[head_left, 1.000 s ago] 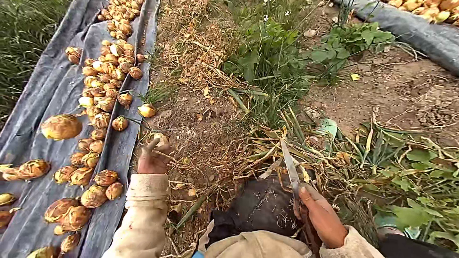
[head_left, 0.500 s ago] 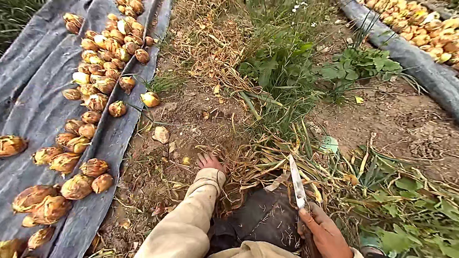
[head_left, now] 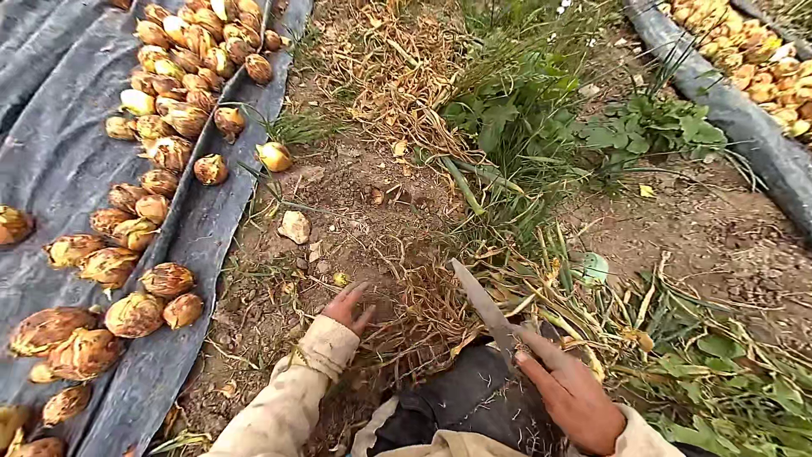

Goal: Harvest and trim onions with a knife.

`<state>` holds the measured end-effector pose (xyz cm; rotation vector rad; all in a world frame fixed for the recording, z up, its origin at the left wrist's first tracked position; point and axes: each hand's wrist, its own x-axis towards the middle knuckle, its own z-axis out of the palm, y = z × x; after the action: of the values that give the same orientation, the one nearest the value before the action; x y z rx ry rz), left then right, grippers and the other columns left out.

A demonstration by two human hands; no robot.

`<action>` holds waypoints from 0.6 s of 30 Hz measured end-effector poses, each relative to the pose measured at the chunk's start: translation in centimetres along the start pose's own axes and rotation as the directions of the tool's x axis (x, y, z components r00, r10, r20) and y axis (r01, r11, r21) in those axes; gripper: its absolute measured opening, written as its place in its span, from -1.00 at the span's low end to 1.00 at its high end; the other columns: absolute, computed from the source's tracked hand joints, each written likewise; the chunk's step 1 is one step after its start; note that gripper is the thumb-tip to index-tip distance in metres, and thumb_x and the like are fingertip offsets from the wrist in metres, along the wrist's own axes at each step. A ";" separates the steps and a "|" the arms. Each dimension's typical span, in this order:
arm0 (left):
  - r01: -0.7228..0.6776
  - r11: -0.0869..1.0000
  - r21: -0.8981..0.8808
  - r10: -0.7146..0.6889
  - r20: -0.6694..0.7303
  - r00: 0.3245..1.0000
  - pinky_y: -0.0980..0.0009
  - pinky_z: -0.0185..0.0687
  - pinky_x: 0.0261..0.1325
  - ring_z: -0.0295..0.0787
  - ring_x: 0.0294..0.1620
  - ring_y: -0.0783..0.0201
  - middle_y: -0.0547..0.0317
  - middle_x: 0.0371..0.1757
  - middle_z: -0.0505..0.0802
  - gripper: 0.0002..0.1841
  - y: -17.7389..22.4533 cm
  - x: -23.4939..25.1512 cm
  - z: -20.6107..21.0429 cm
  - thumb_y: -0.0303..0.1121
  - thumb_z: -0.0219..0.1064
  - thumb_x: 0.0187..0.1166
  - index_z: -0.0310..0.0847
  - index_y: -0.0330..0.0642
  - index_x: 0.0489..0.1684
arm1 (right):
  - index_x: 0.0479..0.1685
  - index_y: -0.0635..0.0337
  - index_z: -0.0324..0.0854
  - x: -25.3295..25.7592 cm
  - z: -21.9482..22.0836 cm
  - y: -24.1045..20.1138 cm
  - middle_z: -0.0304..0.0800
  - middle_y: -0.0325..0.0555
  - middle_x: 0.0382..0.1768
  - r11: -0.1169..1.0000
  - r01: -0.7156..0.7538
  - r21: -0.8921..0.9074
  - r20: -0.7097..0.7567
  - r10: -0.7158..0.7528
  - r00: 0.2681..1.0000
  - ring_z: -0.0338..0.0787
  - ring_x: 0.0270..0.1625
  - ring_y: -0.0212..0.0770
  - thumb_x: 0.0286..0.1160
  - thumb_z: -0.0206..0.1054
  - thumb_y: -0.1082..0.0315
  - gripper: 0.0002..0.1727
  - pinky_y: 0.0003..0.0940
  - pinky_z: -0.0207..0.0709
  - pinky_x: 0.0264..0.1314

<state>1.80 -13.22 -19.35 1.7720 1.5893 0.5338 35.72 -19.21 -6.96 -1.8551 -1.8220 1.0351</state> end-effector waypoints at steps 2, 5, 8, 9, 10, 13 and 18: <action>0.124 0.985 0.120 -0.073 -0.363 0.929 -0.30 0.38 0.56 0.61 0.46 -0.42 -0.42 0.44 0.68 -0.49 -6.6 -1.9 -3.3 -0.29 0.41 0.53 0.61 -0.45 0.39 | 0.57 0.15 0.57 3.1 1.2 -2.4 0.83 0.13 0.20 0.992 0.030 -0.124 0.158 -0.010 0.987 0.82 0.23 0.03 0.70 -0.01 0.15 -0.44 0.08 0.60 0.37; 0.460 0.861 0.217 -0.262 -0.585 0.767 -0.45 0.10 0.63 0.29 0.66 -0.55 -0.54 0.60 0.49 -0.38 -13.3 -5.4 -7.7 -0.20 0.39 0.55 0.49 -0.46 0.52 | 0.80 -0.08 0.30 8.6 4.4 -6.6 0.76 0.19 0.29 0.927 -0.016 -0.375 0.473 0.206 0.856 0.74 0.35 0.18 0.87 -0.05 0.15 -0.46 0.18 0.47 0.49; 0.537 0.796 0.280 -0.269 -0.631 0.727 -0.53 -0.11 0.67 0.10 0.76 -0.56 -0.52 0.68 0.40 -0.29 -17.2 -7.1 -7.9 -0.09 0.35 0.56 0.41 -0.49 0.57 | 0.84 -0.29 0.21 12.8 8.3 -9.0 0.81 0.21 0.17 0.827 0.041 -0.561 0.527 0.319 0.788 0.78 0.27 0.24 0.89 -0.08 0.15 -0.45 0.24 0.54 0.36; 0.506 0.801 0.322 -0.224 -0.622 0.751 -0.56 -0.17 0.67 0.10 0.76 -0.56 -0.53 0.67 0.41 -0.25 -17.7 -7.1 -7.5 -0.05 0.31 0.54 0.38 -0.53 0.58 | 0.83 -0.30 0.22 13.8 9.2 -9.6 0.81 0.22 0.16 0.799 0.059 -0.598 0.524 0.334 0.784 0.79 0.26 0.26 0.88 -0.08 0.17 -0.45 0.26 0.55 0.33; 0.458 0.816 0.353 -0.179 -0.600 0.780 -0.57 -0.23 0.68 0.11 0.75 -0.58 -0.55 0.66 0.42 -0.22 -17.6 -6.8 -7.3 -0.04 0.29 0.54 0.36 -0.57 0.58 | 0.82 -0.29 0.24 14.8 9.8 -10.1 0.80 0.24 0.17 0.774 0.078 -0.628 0.519 0.343 0.783 0.79 0.25 0.28 0.87 -0.06 0.20 -0.45 0.28 0.57 0.30; 0.295 0.853 0.430 -0.029 -0.526 0.850 -0.55 -0.11 0.65 0.33 0.66 -0.54 -0.48 0.60 0.53 -0.22 -18.6 -6.0 -6.7 0.02 0.20 0.50 0.41 -0.53 0.56 | 0.80 -0.29 0.28 16.8 10.4 -10.8 0.78 0.23 0.22 0.711 0.118 -0.693 0.514 0.372 0.773 0.78 0.26 0.28 0.83 0.01 0.23 -0.44 0.30 0.59 0.27; 0.290 0.874 0.389 -0.054 -0.516 0.855 -0.50 0.03 0.60 0.46 0.57 -0.52 -0.46 0.55 0.58 -0.15 -19.6 -6.0 -7.0 0.17 0.11 0.47 0.43 -0.46 0.55 | 0.77 -0.23 0.33 19.0 10.5 -12.3 0.78 0.25 0.19 0.575 0.217 -0.789 0.519 0.433 0.737 0.80 0.19 0.31 0.76 0.11 0.27 -0.43 0.29 0.63 0.15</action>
<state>-17.67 -17.22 -27.86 1.8819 2.3774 0.5886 17.94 -2.03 -10.43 -2.2834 -3.0876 1.0846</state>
